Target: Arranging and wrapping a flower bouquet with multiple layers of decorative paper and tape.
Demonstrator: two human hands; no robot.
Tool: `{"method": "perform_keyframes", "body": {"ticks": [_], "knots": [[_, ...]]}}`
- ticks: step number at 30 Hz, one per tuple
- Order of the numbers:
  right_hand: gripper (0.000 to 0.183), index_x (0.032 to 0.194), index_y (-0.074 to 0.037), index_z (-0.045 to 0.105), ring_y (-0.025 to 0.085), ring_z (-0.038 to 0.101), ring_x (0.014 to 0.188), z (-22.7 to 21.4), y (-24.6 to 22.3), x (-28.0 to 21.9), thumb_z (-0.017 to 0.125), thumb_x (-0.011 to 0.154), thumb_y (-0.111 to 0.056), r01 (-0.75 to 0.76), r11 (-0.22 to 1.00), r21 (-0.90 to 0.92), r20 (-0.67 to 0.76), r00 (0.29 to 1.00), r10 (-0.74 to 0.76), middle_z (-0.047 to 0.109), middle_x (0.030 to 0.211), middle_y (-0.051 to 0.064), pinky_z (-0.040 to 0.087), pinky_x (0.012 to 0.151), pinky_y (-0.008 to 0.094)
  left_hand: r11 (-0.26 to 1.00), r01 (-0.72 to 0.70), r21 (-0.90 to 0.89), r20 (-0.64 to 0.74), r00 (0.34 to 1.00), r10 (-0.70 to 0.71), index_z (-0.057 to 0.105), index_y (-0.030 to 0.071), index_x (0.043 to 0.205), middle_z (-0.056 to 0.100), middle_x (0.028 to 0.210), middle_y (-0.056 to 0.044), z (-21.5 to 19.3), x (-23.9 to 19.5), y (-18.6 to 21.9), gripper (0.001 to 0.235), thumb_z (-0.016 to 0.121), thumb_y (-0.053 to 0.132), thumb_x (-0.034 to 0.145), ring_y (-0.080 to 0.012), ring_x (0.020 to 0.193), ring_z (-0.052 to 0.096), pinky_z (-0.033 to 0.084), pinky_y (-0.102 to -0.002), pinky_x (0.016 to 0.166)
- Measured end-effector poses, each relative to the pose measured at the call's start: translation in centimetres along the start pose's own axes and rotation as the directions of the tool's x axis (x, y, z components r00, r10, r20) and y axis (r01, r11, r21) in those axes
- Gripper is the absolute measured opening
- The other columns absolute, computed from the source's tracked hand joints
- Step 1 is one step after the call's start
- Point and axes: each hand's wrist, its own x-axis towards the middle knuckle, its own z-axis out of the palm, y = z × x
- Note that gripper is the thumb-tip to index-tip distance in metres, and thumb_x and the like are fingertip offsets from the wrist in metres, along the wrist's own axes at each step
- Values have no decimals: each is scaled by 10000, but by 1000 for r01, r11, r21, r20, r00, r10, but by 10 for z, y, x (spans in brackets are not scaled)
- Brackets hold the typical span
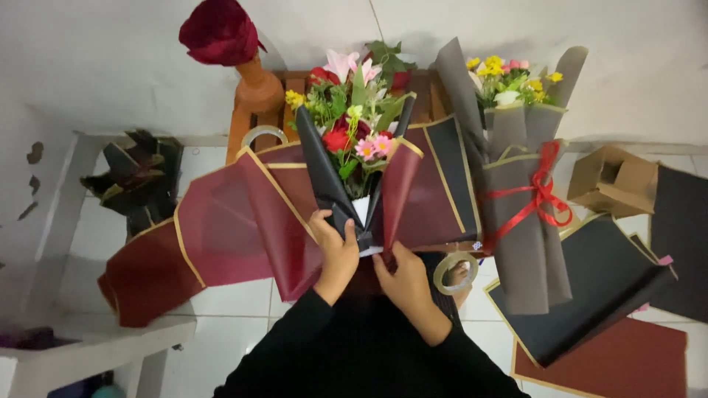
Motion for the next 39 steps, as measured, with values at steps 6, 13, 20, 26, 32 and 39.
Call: {"method": "perform_keyframes", "body": {"ticks": [6, 13, 20, 26, 32, 39], "knots": [[276, 694, -144, 588, 200, 640, 563, 0, -5, 10, 737, 890, -267, 39, 980, -196, 131, 991, -14, 612, 595, 41, 520, 533, 300, 996, 76, 46, 59, 995, -79, 383, 88, 1204, 387, 1255, -142, -15, 3, 7, 498, 766, 151, 893, -405, 1290, 401, 299, -512, 1139], [153, 788, -117, 609, 242, 670, 583, 6, -15, 13, 688, 896, -190, 213, 899, -382, 326, 942, -84, 630, 666, 79, 540, 530, 361, 996, 79, 50, 54, 995, -82, 404, 110, 1054, 402, 1150, -116, -18, 7, -6, 490, 833, 235, 853, -389, 1216, 450, 377, -485, 1055], [87, 816, -132, 621, 229, 669, 585, 16, -3, 15, 673, 865, -180, 382, 815, -436, 386, 897, -214, 618, 663, 53, 527, 502, 327, 995, 32, 97, 87, 995, -40, 543, 84, 965, 417, 1308, -222, -42, 3, 41, 315, 777, 281, 891, -473, 1213, 489, 414, -529, 1012], [80, 837, -85, 687, 297, 681, 679, -2, -26, 22, 731, 804, -143, 439, 837, -325, 397, 867, -301, 655, 734, 89, 545, 564, 384, 989, -125, 84, 129, 985, 114, 593, 83, 950, 443, 1290, -209, -43, -9, 44, 385, 793, 404, 876, -445, 1221, 469, 373, -515, 1072], [107, 843, -70, 695, 269, 654, 780, -8, -26, 24, 759, 790, -138, 491, 848, -200, 359, 842, -403, 620, 797, 65, 549, 637, 340, 996, -68, 63, 204, 978, 54, 654, 84, 925, 450, 1350, -215, -51, -6, 50, 269, 811, 287, 847, -427, 1281, 476, 370, -518, 1097], [119, 1004, -60, 700, 286, 699, 817, -17, -21, 28, 641, 903, -83, 355, 934, -33, 393, 864, -315, 667, 832, 97, 585, 712, 349, 992, -122, 43, 281, 954, 105, 670, 85, 948, 420, 1427, -228, -63, -7, 48, 224, 813, 104, 777, -444, 1340, 465, 383, -532, 1112]]}}
